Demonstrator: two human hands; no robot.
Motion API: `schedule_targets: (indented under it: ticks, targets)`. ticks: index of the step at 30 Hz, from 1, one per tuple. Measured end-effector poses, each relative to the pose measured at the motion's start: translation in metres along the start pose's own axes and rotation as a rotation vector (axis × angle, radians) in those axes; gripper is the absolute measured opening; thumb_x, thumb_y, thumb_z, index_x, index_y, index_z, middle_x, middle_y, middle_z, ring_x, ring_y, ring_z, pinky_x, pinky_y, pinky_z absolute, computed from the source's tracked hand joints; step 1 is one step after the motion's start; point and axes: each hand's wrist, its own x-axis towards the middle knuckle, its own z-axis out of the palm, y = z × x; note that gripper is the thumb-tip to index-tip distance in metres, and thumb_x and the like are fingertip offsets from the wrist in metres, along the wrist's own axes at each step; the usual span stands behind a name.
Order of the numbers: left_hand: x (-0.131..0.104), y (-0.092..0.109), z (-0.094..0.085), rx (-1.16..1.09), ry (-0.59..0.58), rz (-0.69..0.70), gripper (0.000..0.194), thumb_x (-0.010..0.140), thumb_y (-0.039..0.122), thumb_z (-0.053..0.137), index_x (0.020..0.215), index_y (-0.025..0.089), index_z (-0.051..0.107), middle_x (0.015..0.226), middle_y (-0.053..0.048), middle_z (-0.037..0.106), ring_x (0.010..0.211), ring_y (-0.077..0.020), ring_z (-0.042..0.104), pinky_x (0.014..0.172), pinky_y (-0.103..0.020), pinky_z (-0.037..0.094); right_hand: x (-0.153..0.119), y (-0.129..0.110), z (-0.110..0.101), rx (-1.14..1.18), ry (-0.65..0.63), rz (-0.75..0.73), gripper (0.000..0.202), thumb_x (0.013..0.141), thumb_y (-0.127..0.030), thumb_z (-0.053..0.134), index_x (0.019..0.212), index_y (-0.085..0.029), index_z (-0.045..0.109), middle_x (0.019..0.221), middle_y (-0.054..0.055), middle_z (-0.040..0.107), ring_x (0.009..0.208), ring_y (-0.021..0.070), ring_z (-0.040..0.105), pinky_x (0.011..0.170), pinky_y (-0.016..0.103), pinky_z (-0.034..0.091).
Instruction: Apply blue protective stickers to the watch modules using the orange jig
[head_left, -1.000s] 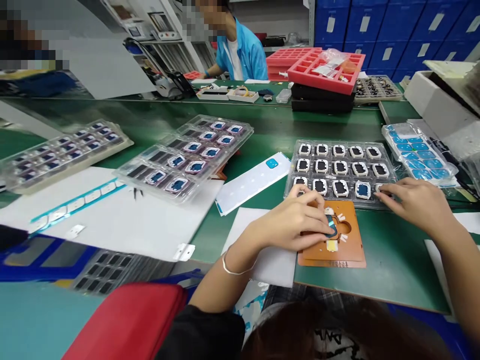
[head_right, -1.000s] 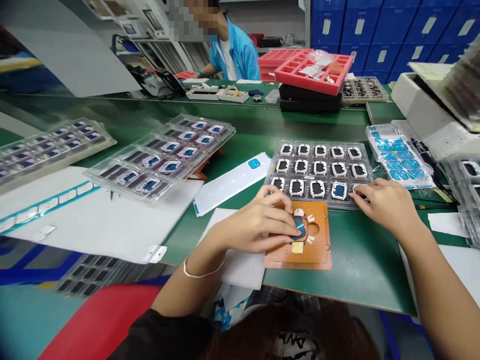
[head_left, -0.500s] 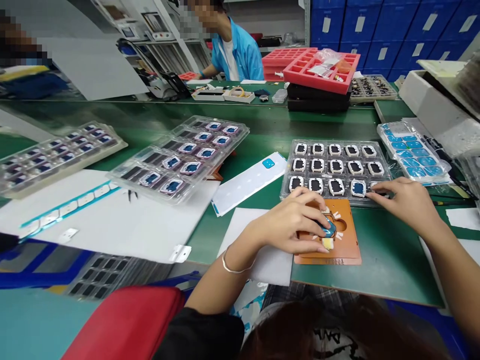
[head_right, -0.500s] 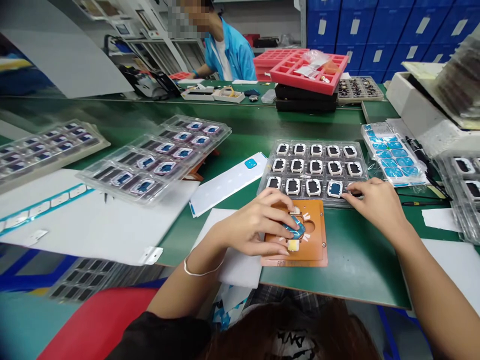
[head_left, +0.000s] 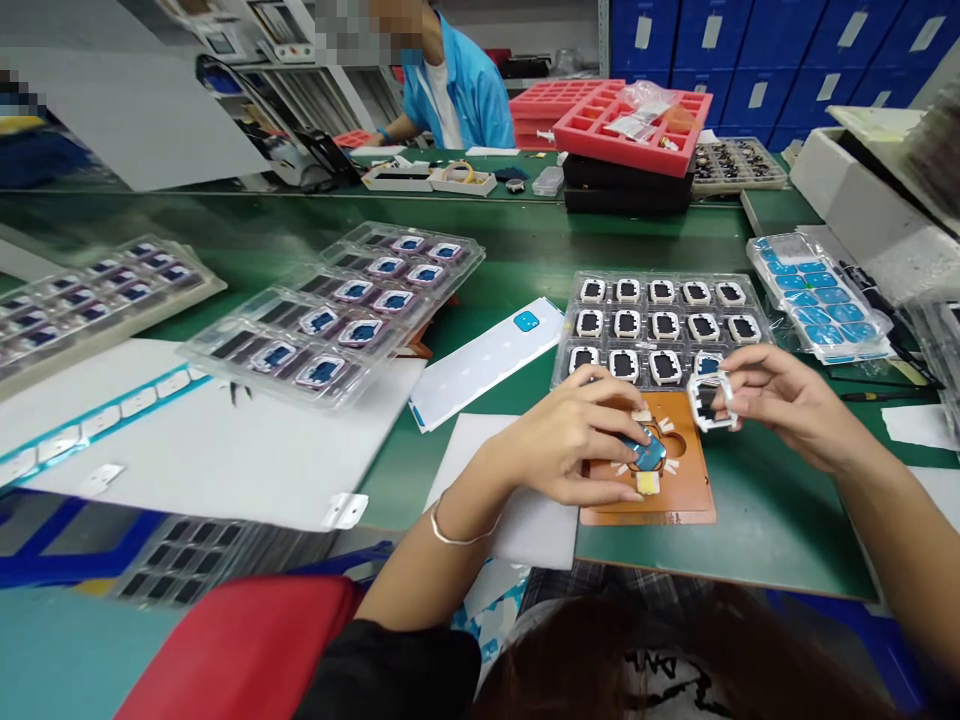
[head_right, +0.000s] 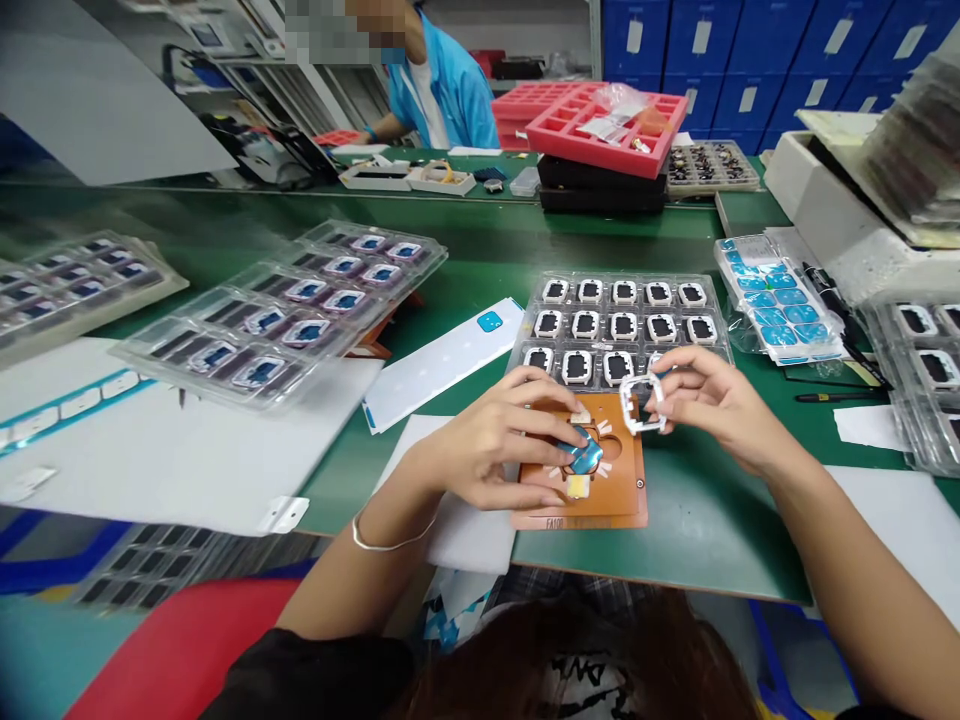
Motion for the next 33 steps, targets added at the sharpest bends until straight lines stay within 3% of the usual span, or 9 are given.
schedule_targets:
  ticks: [3,6,11,16,19,22,24,29,33]
  targets:
    - [0.0,0.0,0.002,0.003,0.001,-0.051,0.026,0.091,0.046,0.057,0.098,0.026,0.072,0.105,-0.002,0.074,0.113,-0.0254,0.057,0.098,-0.043,0.034,-0.001,0.004,0.009,0.01,-0.121,0.015,0.037,0.082,-0.043,0.077,0.108,-0.023,0.061,0.082,0.003,0.065,0.07,0.0183,0.065,0.063,0.031,0.058]
    - [0.001,0.001,0.004,0.022,-0.012,-0.066,0.036,0.091,0.052,0.056,0.111,0.026,0.069,0.108,-0.003,0.073,0.113,-0.0258,0.055,0.096,-0.043,0.035,-0.001,0.009,0.012,-0.043,-0.156,0.0,0.033,0.084,-0.04,0.074,0.11,-0.021,0.064,0.083,0.003,0.062,0.073,0.0169,0.063,0.066,0.03,0.057]
    - [0.0,0.002,0.0,0.02,-0.031,-0.018,0.03,0.092,0.05,0.059,0.097,0.024,0.072,0.106,-0.002,0.073,0.114,-0.0259,0.055,0.096,-0.042,0.034,0.002,0.012,0.012,-0.188,-0.169,-0.049,0.032,0.086,-0.043,0.071,0.11,-0.023,0.065,0.086,0.003,0.062,0.073,0.0167,0.059,0.063,0.029,0.053]
    - [-0.002,0.0,-0.003,-0.078,-0.022,-0.056,0.025,0.091,0.047,0.061,0.086,0.024,0.07,0.109,0.002,0.074,0.121,-0.0267,0.053,0.1,-0.042,0.033,0.005,0.013,0.011,-0.35,-0.171,-0.181,0.028,0.089,-0.042,0.068,0.109,-0.023,0.067,0.088,0.003,0.06,0.072,0.0156,0.055,0.063,0.029,0.048]
    - [-0.001,-0.001,-0.001,-0.106,-0.04,-0.081,0.023,0.092,0.045,0.06,0.095,0.024,0.069,0.111,0.0,0.073,0.123,-0.027,0.051,0.102,-0.043,0.032,0.005,0.014,0.01,-0.404,-0.15,-0.28,0.028,0.088,-0.042,0.071,0.11,-0.025,0.068,0.092,0.003,0.054,0.071,0.0148,0.054,0.066,0.03,0.05]
    - [-0.001,0.0,0.001,-0.094,-0.058,-0.075,0.033,0.089,0.049,0.063,0.111,0.025,0.068,0.112,-0.003,0.071,0.12,-0.0265,0.05,0.103,-0.043,0.032,0.004,0.015,0.011,-0.447,-0.134,-0.362,0.03,0.087,-0.041,0.074,0.112,-0.026,0.069,0.1,0.004,0.053,0.072,0.0145,0.054,0.065,0.03,0.051]
    - [-0.002,0.0,0.002,-0.064,-0.062,-0.063,0.035,0.087,0.052,0.066,0.111,0.026,0.07,0.112,-0.003,0.069,0.116,-0.0261,0.049,0.102,-0.043,0.033,0.004,0.015,0.012,-0.484,-0.133,-0.404,0.029,0.088,-0.039,0.073,0.114,-0.026,0.068,0.108,0.006,0.055,0.075,0.015,0.056,0.065,0.031,0.052]
    - [-0.004,0.0,0.0,0.007,-0.075,-0.071,0.033,0.088,0.054,0.064,0.109,0.03,0.072,0.117,-0.002,0.068,0.112,-0.0261,0.046,0.098,-0.043,0.035,0.003,0.014,0.012,-0.585,-0.138,-0.56,0.031,0.092,-0.035,0.071,0.12,-0.022,0.066,0.113,0.008,0.063,0.102,0.0217,0.061,0.088,0.038,0.053]
    - [-0.003,0.001,-0.001,-0.011,-0.073,-0.038,0.033,0.089,0.051,0.065,0.111,0.027,0.07,0.116,-0.001,0.07,0.117,-0.0268,0.048,0.1,-0.044,0.033,-0.001,0.011,0.013,-0.66,-0.123,-0.608,0.03,0.093,-0.031,0.069,0.121,-0.021,0.065,0.116,0.008,0.066,0.106,0.0232,0.063,0.094,0.041,0.053]
